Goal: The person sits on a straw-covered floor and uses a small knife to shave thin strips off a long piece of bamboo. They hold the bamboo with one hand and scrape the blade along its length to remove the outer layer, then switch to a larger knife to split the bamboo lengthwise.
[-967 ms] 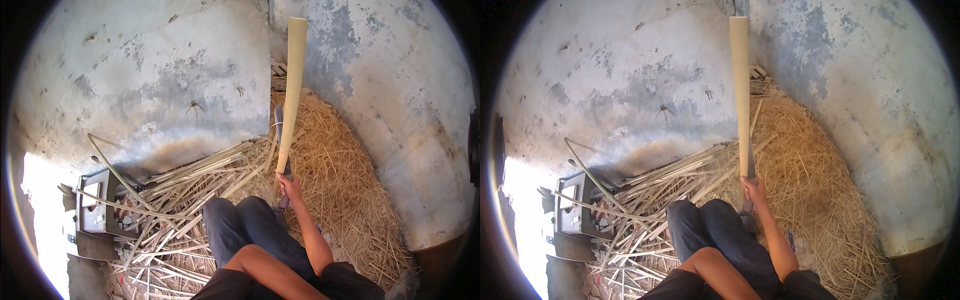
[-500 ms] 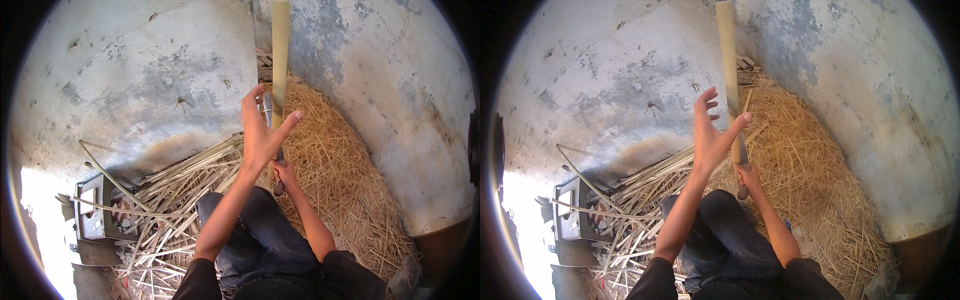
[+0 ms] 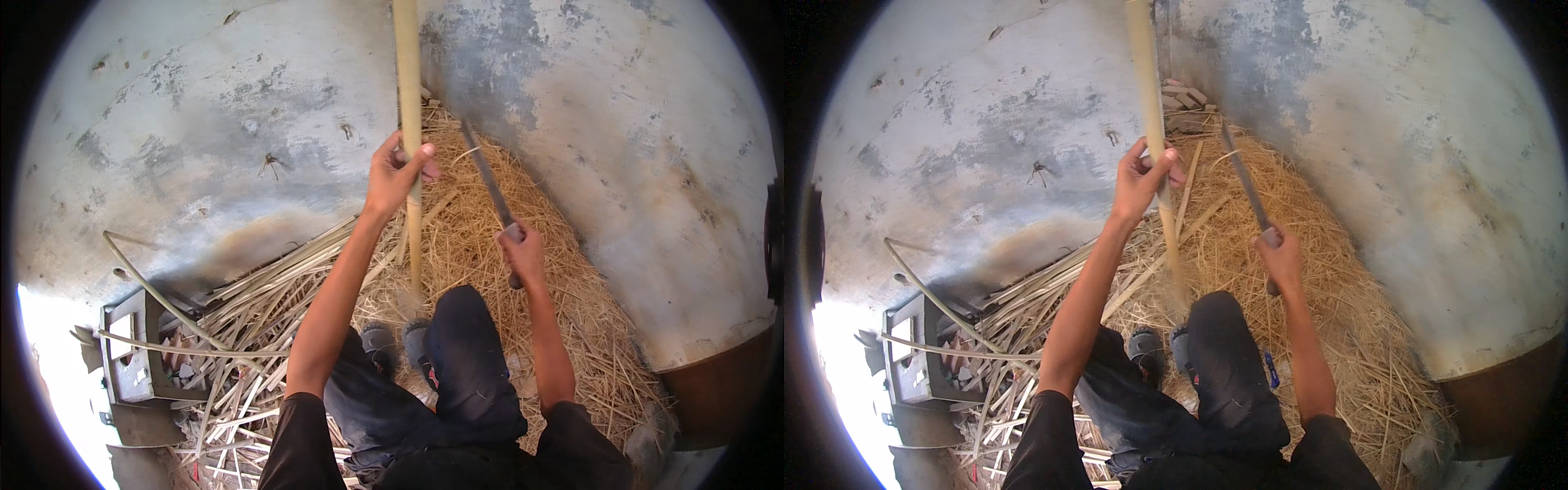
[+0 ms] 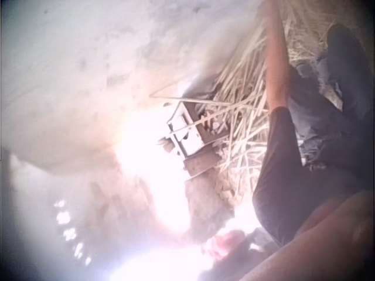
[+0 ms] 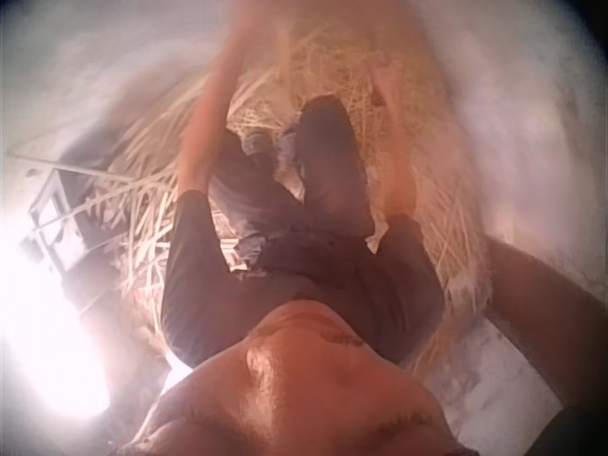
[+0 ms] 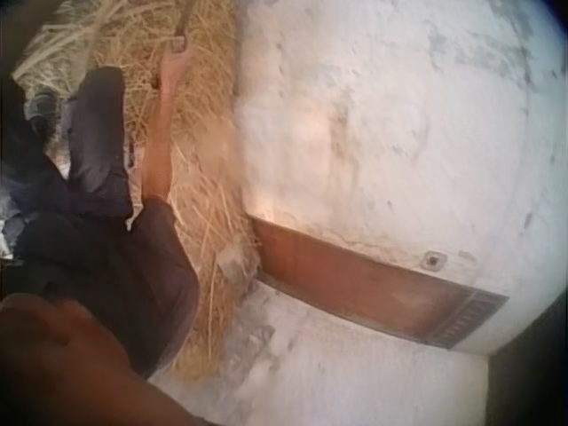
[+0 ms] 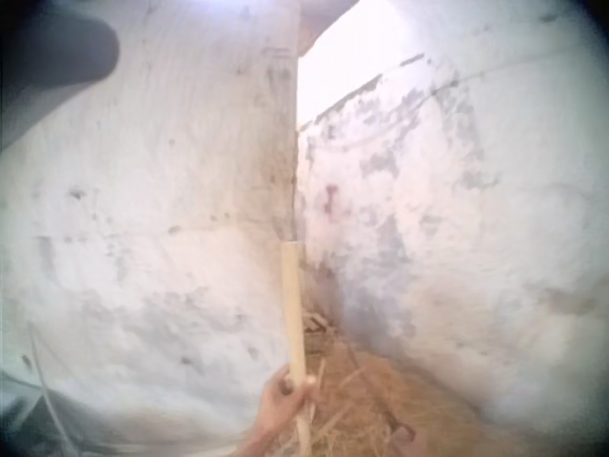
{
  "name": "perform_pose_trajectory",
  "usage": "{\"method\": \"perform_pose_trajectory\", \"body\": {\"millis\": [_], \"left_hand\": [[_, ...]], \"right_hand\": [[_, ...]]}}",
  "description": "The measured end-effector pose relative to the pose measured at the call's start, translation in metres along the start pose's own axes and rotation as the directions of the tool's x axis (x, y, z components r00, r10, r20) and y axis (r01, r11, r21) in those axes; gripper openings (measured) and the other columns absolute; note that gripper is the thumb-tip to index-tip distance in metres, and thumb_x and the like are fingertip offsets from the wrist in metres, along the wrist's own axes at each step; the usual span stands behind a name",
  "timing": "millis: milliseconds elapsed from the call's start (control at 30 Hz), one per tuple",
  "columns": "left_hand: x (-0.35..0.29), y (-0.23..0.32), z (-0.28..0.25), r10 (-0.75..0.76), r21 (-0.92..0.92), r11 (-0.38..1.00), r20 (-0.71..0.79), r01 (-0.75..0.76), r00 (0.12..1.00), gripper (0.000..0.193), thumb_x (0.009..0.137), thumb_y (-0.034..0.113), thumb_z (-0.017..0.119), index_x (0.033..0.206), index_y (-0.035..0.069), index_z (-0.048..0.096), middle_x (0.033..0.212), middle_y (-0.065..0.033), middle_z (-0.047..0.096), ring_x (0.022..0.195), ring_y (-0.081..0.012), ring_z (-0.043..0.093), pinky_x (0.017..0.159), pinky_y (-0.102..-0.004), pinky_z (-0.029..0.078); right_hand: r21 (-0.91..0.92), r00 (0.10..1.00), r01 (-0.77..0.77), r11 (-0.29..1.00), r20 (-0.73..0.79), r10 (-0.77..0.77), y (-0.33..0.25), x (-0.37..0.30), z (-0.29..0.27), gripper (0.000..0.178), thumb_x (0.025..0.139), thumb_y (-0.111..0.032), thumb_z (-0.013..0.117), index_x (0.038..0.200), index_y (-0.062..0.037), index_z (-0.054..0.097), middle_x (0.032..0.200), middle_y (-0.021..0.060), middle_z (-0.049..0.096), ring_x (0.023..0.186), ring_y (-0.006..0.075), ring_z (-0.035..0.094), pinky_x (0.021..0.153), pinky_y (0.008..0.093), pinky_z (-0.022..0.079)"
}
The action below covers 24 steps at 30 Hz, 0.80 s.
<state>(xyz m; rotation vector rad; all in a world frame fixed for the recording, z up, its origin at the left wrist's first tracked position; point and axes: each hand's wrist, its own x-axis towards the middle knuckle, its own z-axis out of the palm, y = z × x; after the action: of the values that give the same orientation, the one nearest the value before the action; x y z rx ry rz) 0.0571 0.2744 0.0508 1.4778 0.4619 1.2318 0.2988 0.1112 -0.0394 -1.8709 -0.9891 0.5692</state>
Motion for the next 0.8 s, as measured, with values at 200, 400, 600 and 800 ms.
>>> {"method": "perform_pose_trajectory", "body": {"millis": [200, 400, 600, 800], "left_hand": [[0.003, 0.011, -0.015, 0.102, -0.014, 0.995, -0.030, -0.102, 0.994, 0.022, 0.103, 0.025, 0.068, 0.107, 0.004, 0.062, 0.069, -0.0021, 0.065, 0.061, -0.0117, 0.066, 0.059, -0.0279, 0.052], [-0.004, 0.014, -0.021, 0.101, -0.084, 0.991, -0.089, -0.109, 0.991, 0.021, 0.104, 0.026, 0.066, 0.106, 0.005, 0.060, 0.071, -0.0011, 0.063, 0.058, -0.0094, 0.059, 0.056, -0.0257, 0.049], [-0.014, 0.005, -0.032, 0.049, -0.105, 0.993, -0.124, -0.062, 0.991, 0.024, 0.107, 0.033, 0.061, 0.102, 0.010, 0.055, 0.071, 0.0024, 0.052, 0.058, -0.0068, 0.045, 0.054, -0.0243, 0.038], [-0.025, 0.002, -0.048, 0.040, -0.158, 0.984, -0.230, -0.078, 0.972, 0.026, 0.108, 0.036, 0.058, 0.099, 0.013, 0.052, 0.071, 0.0058, 0.039, 0.060, -0.0059, 0.035, 0.054, -0.0240, 0.032]], "right_hand": [[0.759, 0.997, -0.030, 0.650, 0.073, -0.040, -0.071, -0.055, -0.052, 0.033, 0.098, -0.019, 0.067, 0.123, 0.0024, 0.063, 0.069, 0.0010, 0.055, 0.053, 0.0093, 0.051, 0.055, 0.0297, 0.049], [0.700, 0.954, -0.298, 0.649, 0.249, 0.169, 0.020, -0.107, 0.024, 0.024, 0.097, -0.024, 0.069, 0.107, -0.0024, 0.064, 0.064, -0.0012, 0.054, 0.049, 0.0078, 0.047, 0.047, 0.0272, 0.046], [0.195, 0.895, -0.386, 0.902, 0.315, 0.315, 0.201, -0.152, 0.154, 0.025, 0.094, -0.026, 0.072, 0.083, -0.0066, 0.062, 0.060, 0.0029, 0.059, 0.045, 0.0127, 0.053, 0.043, 0.0301, 0.043], [0.029, 0.967, -0.134, 0.991, 0.223, 0.124, 0.233, -0.165, 0.205, 0.023, 0.092, -0.022, 0.069, 0.085, -0.0001, 0.064, 0.061, 0.0052, 0.061, 0.047, 0.0153, 0.055, 0.046, 0.0329, 0.043]]}}
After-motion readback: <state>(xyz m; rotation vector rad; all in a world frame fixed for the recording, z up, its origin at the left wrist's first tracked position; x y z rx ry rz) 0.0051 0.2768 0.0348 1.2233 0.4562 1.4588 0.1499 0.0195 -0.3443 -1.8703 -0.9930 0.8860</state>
